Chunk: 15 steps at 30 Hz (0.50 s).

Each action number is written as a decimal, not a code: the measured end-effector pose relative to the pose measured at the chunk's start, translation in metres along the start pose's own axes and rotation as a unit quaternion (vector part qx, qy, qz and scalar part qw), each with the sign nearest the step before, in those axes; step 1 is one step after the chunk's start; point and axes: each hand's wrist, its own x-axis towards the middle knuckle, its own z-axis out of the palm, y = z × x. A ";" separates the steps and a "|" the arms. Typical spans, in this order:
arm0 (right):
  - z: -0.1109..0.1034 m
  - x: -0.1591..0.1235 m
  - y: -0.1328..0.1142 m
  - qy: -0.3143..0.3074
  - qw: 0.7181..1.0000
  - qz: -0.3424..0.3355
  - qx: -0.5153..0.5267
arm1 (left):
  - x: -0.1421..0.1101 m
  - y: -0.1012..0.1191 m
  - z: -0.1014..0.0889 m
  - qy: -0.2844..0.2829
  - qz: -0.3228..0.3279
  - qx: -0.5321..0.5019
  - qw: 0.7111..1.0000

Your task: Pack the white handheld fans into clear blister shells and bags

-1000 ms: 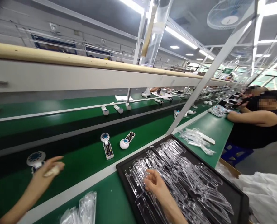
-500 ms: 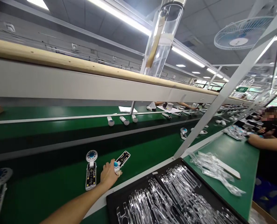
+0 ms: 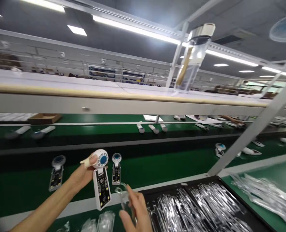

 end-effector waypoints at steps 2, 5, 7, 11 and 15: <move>0.043 0.008 -0.028 -0.002 0.995 -0.072 -0.063 | -0.028 0.014 -0.013 0.026 -0.001 -0.092 0.995; 0.100 0.006 -0.058 0.024 0.979 -0.164 -0.119 | -0.063 0.027 -0.028 0.057 0.013 -0.144 0.988; 0.130 -0.002 -0.070 0.036 0.973 -0.188 -0.132 | -0.082 0.036 -0.036 0.054 0.024 -0.138 0.989; 0.173 -0.024 -0.081 0.048 0.971 -0.187 -0.143 | -0.109 0.055 -0.056 0.050 0.044 -0.114 0.991; 0.196 -0.040 -0.082 0.010 0.987 -0.121 -0.108 | -0.127 0.066 -0.075 0.067 0.037 -0.122 0.990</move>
